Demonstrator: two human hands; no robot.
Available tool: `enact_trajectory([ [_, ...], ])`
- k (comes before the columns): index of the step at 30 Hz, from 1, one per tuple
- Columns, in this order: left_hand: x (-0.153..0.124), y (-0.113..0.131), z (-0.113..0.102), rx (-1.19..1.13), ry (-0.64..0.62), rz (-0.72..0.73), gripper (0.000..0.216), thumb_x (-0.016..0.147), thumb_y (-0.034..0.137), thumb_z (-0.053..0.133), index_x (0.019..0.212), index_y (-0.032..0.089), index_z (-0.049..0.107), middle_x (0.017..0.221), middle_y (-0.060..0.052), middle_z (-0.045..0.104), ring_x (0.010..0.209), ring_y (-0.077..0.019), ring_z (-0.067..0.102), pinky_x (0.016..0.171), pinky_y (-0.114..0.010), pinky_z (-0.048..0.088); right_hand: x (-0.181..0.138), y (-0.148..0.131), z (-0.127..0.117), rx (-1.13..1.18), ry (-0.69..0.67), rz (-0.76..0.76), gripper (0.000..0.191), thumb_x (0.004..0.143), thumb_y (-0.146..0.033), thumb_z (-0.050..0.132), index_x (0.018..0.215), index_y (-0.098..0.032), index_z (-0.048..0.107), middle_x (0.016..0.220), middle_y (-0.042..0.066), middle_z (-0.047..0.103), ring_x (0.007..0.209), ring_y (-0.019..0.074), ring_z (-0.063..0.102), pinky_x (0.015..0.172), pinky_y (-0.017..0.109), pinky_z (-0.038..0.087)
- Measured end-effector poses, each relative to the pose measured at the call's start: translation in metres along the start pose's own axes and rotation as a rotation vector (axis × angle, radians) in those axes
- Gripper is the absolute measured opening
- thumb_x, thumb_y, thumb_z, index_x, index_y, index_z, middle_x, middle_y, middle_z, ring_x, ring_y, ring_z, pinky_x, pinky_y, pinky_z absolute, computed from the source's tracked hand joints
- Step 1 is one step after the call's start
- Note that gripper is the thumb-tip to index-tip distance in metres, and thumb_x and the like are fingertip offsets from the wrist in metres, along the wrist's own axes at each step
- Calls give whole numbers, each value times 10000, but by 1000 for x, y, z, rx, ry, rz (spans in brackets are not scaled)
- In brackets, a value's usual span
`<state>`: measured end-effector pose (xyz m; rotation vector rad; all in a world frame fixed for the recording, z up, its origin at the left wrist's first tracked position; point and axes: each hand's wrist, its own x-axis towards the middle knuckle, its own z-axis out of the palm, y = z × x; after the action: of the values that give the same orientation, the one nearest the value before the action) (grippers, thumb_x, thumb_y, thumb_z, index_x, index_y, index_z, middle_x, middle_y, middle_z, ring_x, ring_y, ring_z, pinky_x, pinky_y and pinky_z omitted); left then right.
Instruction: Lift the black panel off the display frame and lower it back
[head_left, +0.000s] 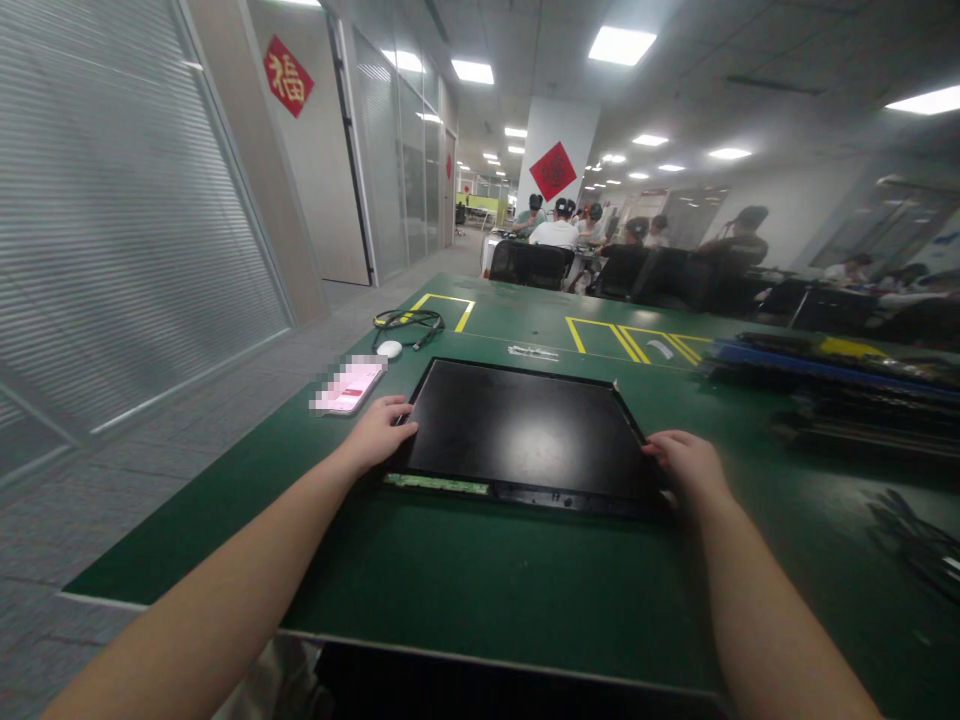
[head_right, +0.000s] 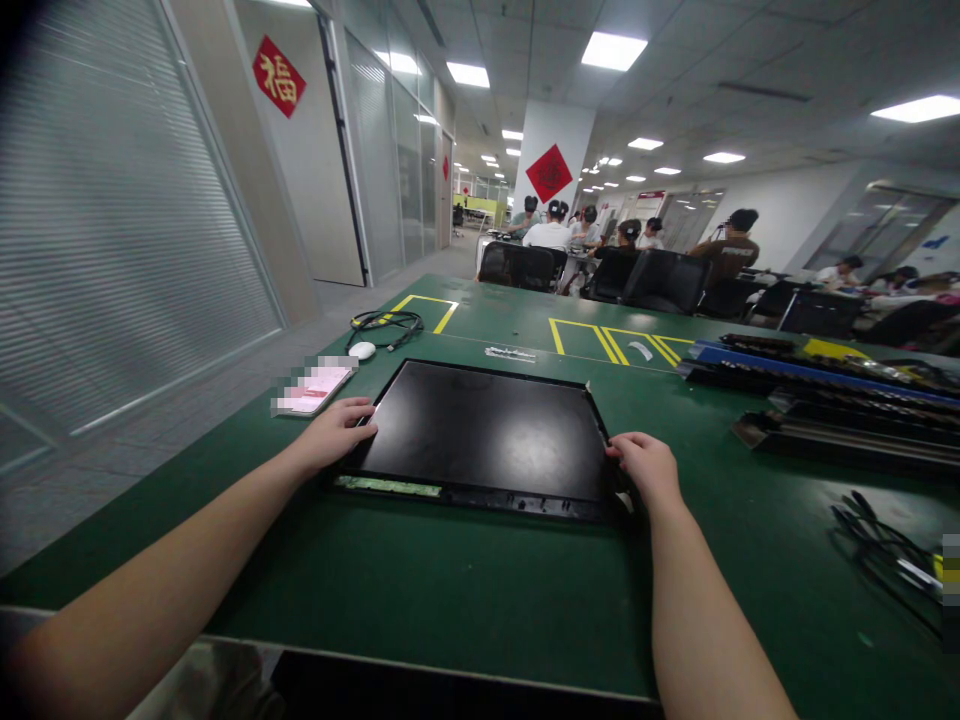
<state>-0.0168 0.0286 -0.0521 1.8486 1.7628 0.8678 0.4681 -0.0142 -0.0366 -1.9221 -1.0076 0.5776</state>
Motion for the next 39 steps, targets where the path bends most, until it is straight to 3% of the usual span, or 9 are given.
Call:
enact_trajectory([
  [17, -2, 9, -1, 63, -15, 22, 487, 708, 484, 651, 1065, 176, 772, 1345, -151, 646, 1298, -372, 564, 1119, -454, 427, 8, 15, 3, -62, 6, -51, 252, 665, -369, 622, 798, -201, 753, 812, 91, 775, 674, 219, 657, 573, 315, 514],
  [20, -7, 15, -4, 81, -25, 62, 658, 715, 484, 660, 1269, 129, 675, 1395, -197, 580, 1301, -385, 555, 1136, -485, 401, 8, 15, 3, -71, -1, -51, 261, 670, -372, 621, 820, -208, 759, 827, 80, 779, 684, 219, 660, 598, 323, 520],
  [22, -11, 17, -7, 22, -17, 89, 818, 736, 482, 657, 1460, 131, 511, 1471, -212, 488, 1227, -361, 613, 1077, -482, 465, 8, 15, 2, -90, 5, -63, 264, 670, -373, 621, 822, -209, 761, 819, 80, 779, 697, 226, 663, 608, 328, 517],
  [24, -13, 18, -12, -26, -14, 109, 870, 757, 496, 652, 1525, 162, 417, 1509, -213, 428, 1148, -334, 658, 1006, -477, 523, 9, 15, 2, -126, 22, -78, 266, 673, -381, 619, 816, -209, 762, 806, 83, 778, 718, 238, 667, 613, 333, 509],
  [30, -16, 22, -25, 119, -132, 297, 645, 689, 559, 724, 1221, 196, 706, 1376, -159, 587, 1286, -385, 561, 1129, -506, 409, 17, 24, 3, -138, 15, -90, 299, 689, -410, 616, 849, -206, 765, 832, 81, 784, 721, 241, 673, 599, 328, 488],
  [39, -24, 29, -41, 142, -329, 309, 649, 627, 477, 831, 1249, 315, 739, 1437, -111, 594, 1303, -378, 564, 1059, -450, 466, 12, 18, 2, -201, 18, -79, 279, 710, -401, 589, 842, -225, 762, 855, 68, 784, 754, 246, 673, 625, 341, 494],
])
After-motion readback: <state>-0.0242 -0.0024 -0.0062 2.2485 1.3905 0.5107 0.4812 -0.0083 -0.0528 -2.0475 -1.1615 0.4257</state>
